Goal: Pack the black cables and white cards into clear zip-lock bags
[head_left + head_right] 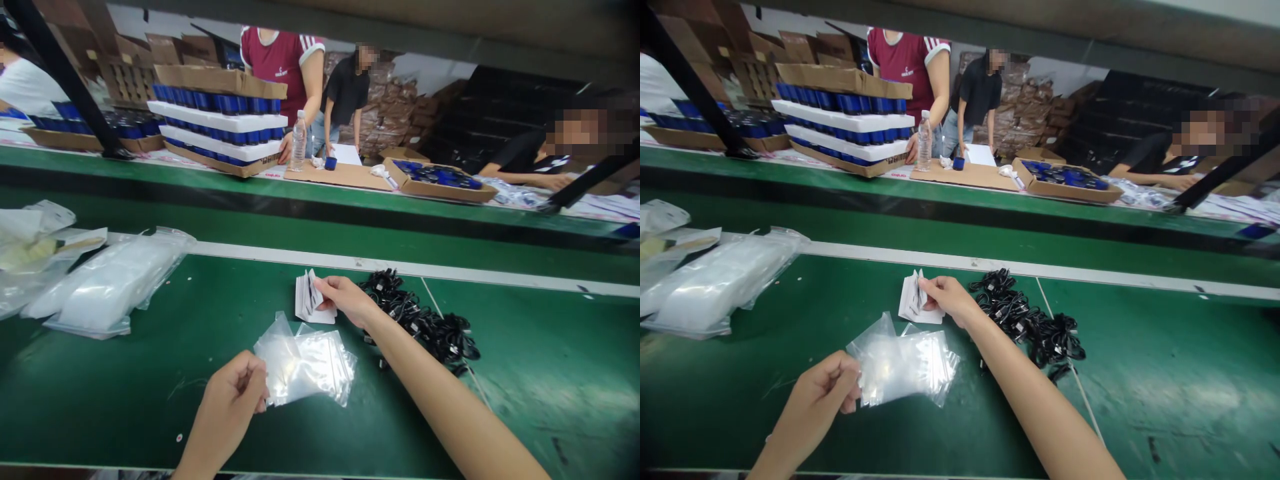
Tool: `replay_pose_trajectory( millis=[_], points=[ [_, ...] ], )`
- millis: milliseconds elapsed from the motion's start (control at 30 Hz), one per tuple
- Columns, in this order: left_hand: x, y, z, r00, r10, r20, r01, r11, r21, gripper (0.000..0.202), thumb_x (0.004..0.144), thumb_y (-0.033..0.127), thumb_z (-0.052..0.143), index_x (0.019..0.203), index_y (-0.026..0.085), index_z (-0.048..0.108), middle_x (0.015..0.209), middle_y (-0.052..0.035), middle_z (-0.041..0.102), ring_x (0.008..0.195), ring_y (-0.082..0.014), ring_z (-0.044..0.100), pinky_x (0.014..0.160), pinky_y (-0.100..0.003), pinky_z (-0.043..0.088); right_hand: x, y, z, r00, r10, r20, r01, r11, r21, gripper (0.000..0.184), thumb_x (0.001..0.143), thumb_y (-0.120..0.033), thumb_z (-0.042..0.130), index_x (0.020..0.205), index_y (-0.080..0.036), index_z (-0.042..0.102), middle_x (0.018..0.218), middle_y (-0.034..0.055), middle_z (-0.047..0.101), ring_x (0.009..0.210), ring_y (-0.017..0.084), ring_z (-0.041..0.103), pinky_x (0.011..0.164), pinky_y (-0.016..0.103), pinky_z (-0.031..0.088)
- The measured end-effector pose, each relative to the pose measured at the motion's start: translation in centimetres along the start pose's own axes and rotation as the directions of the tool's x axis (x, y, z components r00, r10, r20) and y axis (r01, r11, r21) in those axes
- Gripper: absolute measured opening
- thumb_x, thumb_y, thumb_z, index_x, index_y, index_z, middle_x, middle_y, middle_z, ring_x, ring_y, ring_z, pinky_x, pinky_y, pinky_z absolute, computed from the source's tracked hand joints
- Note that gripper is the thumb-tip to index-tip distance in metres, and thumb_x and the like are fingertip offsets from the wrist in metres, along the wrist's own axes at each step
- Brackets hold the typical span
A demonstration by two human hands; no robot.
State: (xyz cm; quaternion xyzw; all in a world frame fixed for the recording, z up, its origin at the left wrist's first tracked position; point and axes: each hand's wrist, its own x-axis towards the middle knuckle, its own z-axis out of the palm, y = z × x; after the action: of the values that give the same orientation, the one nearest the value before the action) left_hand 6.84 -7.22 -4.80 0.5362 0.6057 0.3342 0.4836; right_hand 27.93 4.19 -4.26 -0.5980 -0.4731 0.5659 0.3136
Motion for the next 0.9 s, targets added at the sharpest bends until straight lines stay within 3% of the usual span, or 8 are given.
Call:
replay_pose_trajectory(
  millis=[233,333,433,533,633,733,833,900],
  points=[
    [0.4,0.4,-1.0,0.995,-0.045,-0.094,0.034,0.993,-0.116,0.035,0.081,0.052,0.048,0.074,0.018,0.055,0.066,-0.001,0.067,0.051,-0.0133,0.061,0.045,-0.023,0.049,-5.1,-1.8,-0.5,0.949,-0.222,-0.222,0.212,0.975,-0.069,0.027,0.088,-0.028,0.046,0.064,-0.017,0.051,0.058,-0.0038,0.052,0.054,0.011,0.049,0.052,0.023,0.037],
    [0.7,0.7,-0.9,0.99,-0.057,-0.126,0.031,0.98,-0.196,0.037,0.08,0.055,0.049,0.081,0.019,0.053,0.078,-0.0029,0.069,0.06,-0.0162,0.066,0.052,-0.028,0.056,-9.5,-1.8,1.1,0.907,-0.413,-0.084,0.374,0.881,-0.29,0.026,0.084,-0.026,0.052,0.06,-0.018,0.051,0.06,-0.0021,0.052,0.057,0.013,0.048,0.055,0.024,0.034],
    [0.9,1.0,-0.3,0.987,0.031,-0.161,-0.048,0.993,-0.103,0.035,0.084,0.052,0.042,0.077,0.02,0.052,0.069,0.0007,0.064,0.058,-0.0152,0.065,0.053,-0.027,0.055,-12.2,-0.6,3.7,0.83,-0.547,0.114,0.517,0.675,-0.527,0.022,0.087,-0.021,0.047,0.067,-0.018,0.055,0.066,0.0003,0.055,0.059,0.014,0.049,0.057,0.025,0.034],
    [0.8,1.2,0.3,0.947,0.199,-0.252,-0.172,0.977,0.124,0.033,0.088,0.044,0.038,0.066,0.021,0.047,0.054,0.0056,0.051,0.049,-0.0113,0.054,0.048,-0.021,0.046,-12.6,0.7,5.9,0.8,-0.581,0.149,0.552,0.615,-0.563,0.017,0.086,-0.019,0.047,0.073,-0.018,0.058,0.069,0.0019,0.057,0.061,0.015,0.051,0.058,0.026,0.036],
    [0.7,1.2,0.5,0.905,0.26,-0.338,-0.196,0.957,0.212,0.029,0.088,0.04,0.038,0.067,0.022,0.047,0.054,0.0066,0.046,0.049,-0.0106,0.047,0.047,-0.02,0.04,-12.3,1.6,7.2,0.778,-0.625,0.07,0.57,0.655,-0.496,0.016,0.088,-0.018,0.046,0.079,-0.019,0.06,0.07,0.0023,0.058,0.064,0.016,0.053,0.059,0.027,0.04],
    [0.8,1.2,0.5,0.87,0.283,-0.405,-0.192,0.949,0.251,0.025,0.088,0.038,0.038,0.072,0.022,0.05,0.057,0.0061,0.049,0.052,-0.0114,0.049,0.049,-0.02,0.039,-12.4,2.7,8.3,0.746,-0.639,-0.19,0.559,0.754,-0.344,0.021,0.082,-0.018,0.054,0.103,-0.022,0.056,0.09,0.0047,0.059,0.081,0.019,0.056,0.072,0.031,0.045],
    [1.1,1.4,0.3,0.842,0.288,-0.456,-0.177,0.946,0.271,0.024,0.088,0.037,0.039,0.072,0.023,0.049,0.055,0.0066,0.047,0.05,-0.0114,0.046,0.05,-0.02,0.038,-12.8,4.1,9.7,0.833,-0.415,-0.367,0.443,0.897,-0.01,0.057,0.07,-0.022,0.068,0.121,-0.025,0.043,0.112,0.007,0.055,0.094,0.021,0.056,0.082,0.034,0.046],
    [1.3,1.6,0.3,0.835,0.29,-0.468,-0.174,0.945,0.276,0.023,0.087,0.036,0.039,0.07,0.023,0.049,0.054,0.0068,0.046,0.05,-0.0114,0.045,0.05,-0.02,0.037,-12.9,5.0,10.6,0.945,-0.224,-0.238,0.286,0.919,0.272,0.06,0.063,-0.028,0.074,0.116,-0.022,0.048,0.102,0.0059,0.06,0.085,0.02,0.06,0.075,0.032,0.05]
  ],
)
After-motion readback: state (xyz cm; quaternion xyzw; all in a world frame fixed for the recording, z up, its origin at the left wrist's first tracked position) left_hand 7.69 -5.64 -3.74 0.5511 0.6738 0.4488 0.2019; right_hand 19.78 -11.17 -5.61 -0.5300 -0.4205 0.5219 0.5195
